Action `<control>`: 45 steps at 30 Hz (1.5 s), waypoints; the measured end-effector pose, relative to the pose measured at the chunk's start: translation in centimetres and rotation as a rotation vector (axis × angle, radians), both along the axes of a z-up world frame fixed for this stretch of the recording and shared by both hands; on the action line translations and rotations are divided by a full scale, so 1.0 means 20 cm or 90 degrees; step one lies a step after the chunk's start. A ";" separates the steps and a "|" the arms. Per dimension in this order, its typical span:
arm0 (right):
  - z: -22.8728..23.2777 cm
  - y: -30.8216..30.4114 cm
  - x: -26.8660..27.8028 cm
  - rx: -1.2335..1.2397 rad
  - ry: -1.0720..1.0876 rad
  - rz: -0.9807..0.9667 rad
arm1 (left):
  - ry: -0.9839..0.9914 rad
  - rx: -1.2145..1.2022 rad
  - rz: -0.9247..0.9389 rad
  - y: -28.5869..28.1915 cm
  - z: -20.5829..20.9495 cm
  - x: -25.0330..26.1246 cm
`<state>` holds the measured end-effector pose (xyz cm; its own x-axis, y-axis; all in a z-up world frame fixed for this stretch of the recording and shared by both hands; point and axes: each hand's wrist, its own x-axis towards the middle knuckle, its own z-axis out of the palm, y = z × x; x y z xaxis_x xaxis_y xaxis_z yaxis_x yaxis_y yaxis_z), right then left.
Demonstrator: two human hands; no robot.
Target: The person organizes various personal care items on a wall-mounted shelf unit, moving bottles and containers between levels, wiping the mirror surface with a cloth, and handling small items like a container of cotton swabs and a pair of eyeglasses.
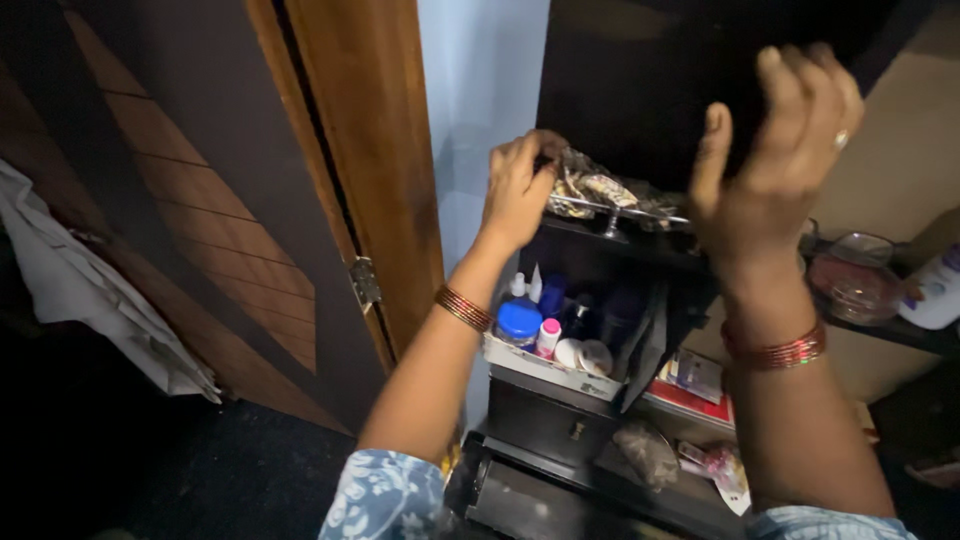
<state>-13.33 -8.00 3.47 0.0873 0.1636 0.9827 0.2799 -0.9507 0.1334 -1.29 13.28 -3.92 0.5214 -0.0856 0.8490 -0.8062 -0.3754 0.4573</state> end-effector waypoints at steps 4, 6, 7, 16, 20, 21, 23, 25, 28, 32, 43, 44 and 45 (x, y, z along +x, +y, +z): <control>-0.13 -0.11 0.04 -0.052 -0.119 -0.180 | -0.113 0.015 0.152 0.01 0.11 -0.18; -0.17 -0.15 0.05 0.013 -0.079 -0.156 | -0.097 0.052 0.143 0.00 0.21 -0.28; -0.18 -0.16 0.06 0.050 -0.058 -0.127 | -0.030 0.088 0.100 -0.01 0.25 -0.32; -0.19 -0.15 0.07 0.151 0.033 0.027 | 0.126 0.692 -0.165 -0.58 0.23 -0.04; -0.19 -0.17 0.08 0.139 0.037 0.062 | 0.269 0.698 -0.182 -0.57 0.24 0.21; -0.19 -0.17 0.08 0.132 0.039 0.056 | 0.334 0.693 -0.185 -0.49 0.26 0.28; -0.19 -0.18 0.09 0.118 0.043 0.033 | 0.336 0.727 -0.056 -0.37 0.29 0.35; -0.19 -0.19 0.10 0.102 0.044 0.019 | 0.312 0.727 0.009 -0.30 0.29 0.36; -0.19 -0.21 0.12 0.066 0.030 0.015 | 0.280 0.729 0.069 -0.35 0.28 0.27; -0.20 -0.22 0.12 0.082 0.054 0.063 | 0.191 0.676 -0.065 -0.43 0.34 0.10; -0.25 -0.27 0.17 0.069 0.034 0.061 | 0.277 0.614 0.104 -0.39 0.32 0.15; -0.25 -0.27 0.17 0.066 0.035 0.033 | 0.161 0.549 0.163 -0.34 0.28 0.17; -0.25 -0.27 0.17 0.055 0.024 0.021 | 0.045 0.480 0.218 -0.29 0.24 0.18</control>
